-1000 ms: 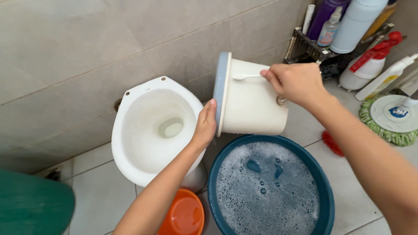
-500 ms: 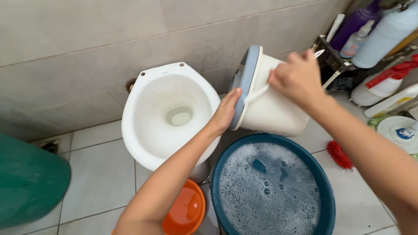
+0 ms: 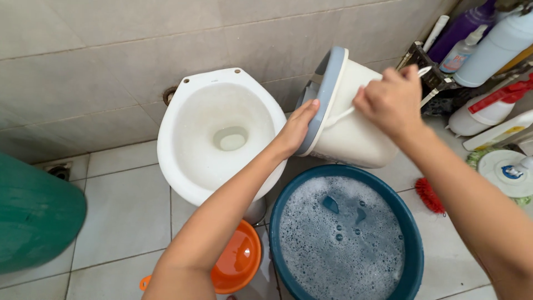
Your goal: Scrubbing and cleaning the exterior of a plastic bucket using a toothbrush and soapy water in a bathroom.
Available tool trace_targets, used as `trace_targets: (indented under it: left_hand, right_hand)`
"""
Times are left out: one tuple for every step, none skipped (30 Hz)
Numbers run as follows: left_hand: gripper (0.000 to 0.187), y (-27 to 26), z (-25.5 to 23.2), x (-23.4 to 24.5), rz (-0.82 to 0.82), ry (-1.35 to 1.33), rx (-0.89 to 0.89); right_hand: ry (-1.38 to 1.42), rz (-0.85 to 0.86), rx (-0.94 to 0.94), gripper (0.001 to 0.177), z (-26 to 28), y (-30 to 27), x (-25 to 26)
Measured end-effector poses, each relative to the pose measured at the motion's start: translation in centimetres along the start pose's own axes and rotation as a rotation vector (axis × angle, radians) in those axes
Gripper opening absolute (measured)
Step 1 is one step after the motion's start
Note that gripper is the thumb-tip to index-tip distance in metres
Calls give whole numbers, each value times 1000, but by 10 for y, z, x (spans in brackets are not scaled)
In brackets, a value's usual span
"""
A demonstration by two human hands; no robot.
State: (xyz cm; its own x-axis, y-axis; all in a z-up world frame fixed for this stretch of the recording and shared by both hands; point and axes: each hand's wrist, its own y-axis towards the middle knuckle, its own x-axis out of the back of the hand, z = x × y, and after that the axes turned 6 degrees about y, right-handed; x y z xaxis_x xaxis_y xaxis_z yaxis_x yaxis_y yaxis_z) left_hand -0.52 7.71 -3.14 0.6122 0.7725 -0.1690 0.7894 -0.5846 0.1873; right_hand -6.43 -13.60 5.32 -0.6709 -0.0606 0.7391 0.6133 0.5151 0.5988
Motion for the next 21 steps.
trace_targets:
  left_hand:
    - [51,2,0,1,-1,15,-10]
    - [51,4,2,-1,-1,14,-12]
    - [51,6,3,-1,7,-14,-19]
    - [50,7,5,-2,15,-43,-26]
    - [50,8,2,-2,13,-42,-28]
    - [50,9,-1,-2,9,-24,-30]
    - [51,7,-1,-3,-6,-13,-29]
    - [51,5,1,-5,-19,-19,-28]
    - [51,5,1,-6,-14,-9,-35]
    - [51,5,1,-8,-8,1,-43]
    - [51,6,1,-10,-4,7,-50]
    - [51,7,0,-11,-5,-6,-65]
    - [50,4,2,-11,-16,-21,-74]
    - [50,-1,1,-13,-21,-18,-75]
    - [51,-7,0,-17,-49,-5,-65]
    - [51,-13,0,-21,-76,9,-54]
    - [51,-14,7,-24,-80,7,-56]
    - [53,-16,14,-28,-134,17,-71]
    - [54,-15,19,-30,-179,33,-85]
    - [54,-17,17,-32,-172,38,-84]
    - [57,-20,16,-33,-220,62,-87]
  right_hand:
    - [-37,4,-144,34,2,0,5]
    - [-39,3,-143,34,9,-3,6]
    - [0,-27,15,34,16,-5,7]
    - [39,-58,173,34,24,-8,8]
    - [40,-60,175,34,13,-10,8]
    - [20,-82,66,32,2,-13,8]
    - [10,-98,-35,30,-9,-15,8]
    - [18,-93,-24,30,-8,-13,9]
    - [0,-104,-95,34,-7,-13,11]
    - [-18,-116,-165,38,-6,-12,15]
    - [-23,-125,-166,38,-4,-10,7]
    - [7,-98,-74,35,-2,-9,-1]
    - [47,-67,22,32,3,-8,-11]
    - [52,-70,25,32,-10,-6,-16]
    - [28,-97,-27,31,-23,-6,-21]
    - [6,-124,-78,30,-37,-6,-26]
    - [7,-123,-74,30,-37,-3,-21]
    - [10,-94,-134,37,-37,0,-15]
    - [9,-68,-206,45,-37,3,-10]
    - [7,-72,-213,45,-30,4,-8]
    - [116,-14,-109,43,-22,6,-8]
